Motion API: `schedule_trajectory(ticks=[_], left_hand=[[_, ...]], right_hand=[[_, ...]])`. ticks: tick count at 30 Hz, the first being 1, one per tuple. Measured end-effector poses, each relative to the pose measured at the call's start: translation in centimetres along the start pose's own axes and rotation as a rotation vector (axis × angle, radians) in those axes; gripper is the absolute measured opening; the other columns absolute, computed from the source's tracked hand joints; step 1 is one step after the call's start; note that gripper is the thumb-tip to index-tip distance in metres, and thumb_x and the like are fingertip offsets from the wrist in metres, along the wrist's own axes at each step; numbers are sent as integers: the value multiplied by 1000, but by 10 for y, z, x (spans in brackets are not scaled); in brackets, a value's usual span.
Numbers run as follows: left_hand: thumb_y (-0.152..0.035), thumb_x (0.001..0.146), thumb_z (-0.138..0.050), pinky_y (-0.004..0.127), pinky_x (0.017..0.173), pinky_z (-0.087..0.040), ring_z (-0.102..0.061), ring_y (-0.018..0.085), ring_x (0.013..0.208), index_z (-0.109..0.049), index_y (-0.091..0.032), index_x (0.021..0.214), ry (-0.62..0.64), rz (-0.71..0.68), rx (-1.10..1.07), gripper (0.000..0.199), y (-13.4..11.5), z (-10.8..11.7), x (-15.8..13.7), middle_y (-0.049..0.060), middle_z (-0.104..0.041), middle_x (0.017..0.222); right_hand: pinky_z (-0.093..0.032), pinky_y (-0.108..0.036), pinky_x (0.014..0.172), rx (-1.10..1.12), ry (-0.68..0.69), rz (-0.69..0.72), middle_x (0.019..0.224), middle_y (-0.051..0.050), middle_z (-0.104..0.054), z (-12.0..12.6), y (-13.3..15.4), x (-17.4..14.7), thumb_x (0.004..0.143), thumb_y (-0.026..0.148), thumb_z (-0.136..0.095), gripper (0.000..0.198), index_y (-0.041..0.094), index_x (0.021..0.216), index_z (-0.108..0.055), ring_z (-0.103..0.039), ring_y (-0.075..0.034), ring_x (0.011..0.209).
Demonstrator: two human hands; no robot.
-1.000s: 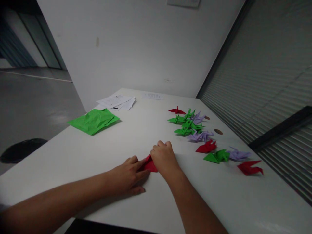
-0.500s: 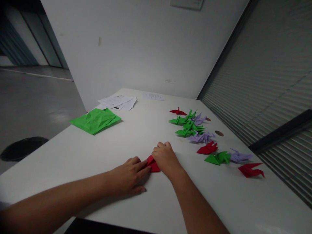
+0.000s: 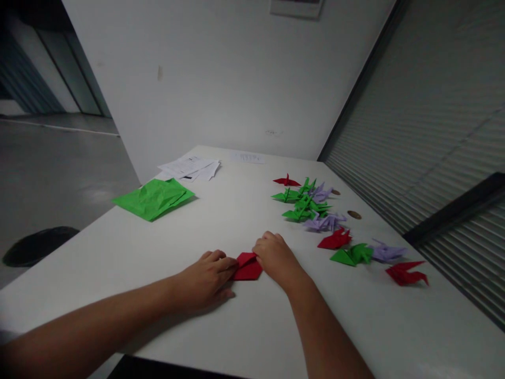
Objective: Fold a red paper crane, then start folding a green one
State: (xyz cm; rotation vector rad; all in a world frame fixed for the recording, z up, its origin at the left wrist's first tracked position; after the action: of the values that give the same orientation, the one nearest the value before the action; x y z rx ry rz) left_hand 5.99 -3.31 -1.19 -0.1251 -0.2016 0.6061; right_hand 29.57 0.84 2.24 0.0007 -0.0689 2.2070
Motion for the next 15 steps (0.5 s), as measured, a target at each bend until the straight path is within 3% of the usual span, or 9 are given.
schedule_trajectory(ticks=[8,15], left_hand=[[-54,99,-59,55,113,-40,-46,37,143,-54,-15,141,2,-65,-53,58,5,-2,2,19,-49,158],[-57,96,-60,59,118,-35,-39,41,150,-55,-13,133,39,-91,-29,57,5,0,4,24,-41,162]], right_hand=[[-45,-34,89,52,-44,16,91,-7,-77,-5,-13,-7,90,9,-69,14,18,81,-75,-61,-23,91],[-46,-35,87,29,-55,9,91,-8,-77,-5,-11,-7,89,7,-67,16,17,81,-76,-62,-24,91]])
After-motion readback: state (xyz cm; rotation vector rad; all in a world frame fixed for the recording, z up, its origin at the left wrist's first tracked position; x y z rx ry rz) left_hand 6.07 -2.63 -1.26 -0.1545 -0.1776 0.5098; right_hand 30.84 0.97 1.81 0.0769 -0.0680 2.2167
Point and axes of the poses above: each hand's wrist, its own x-axis towards the middle knuckle, its own z-axis out of the back of the hand, y = z × x, the point moved 1 cm from there along x, towards the middle knuckle
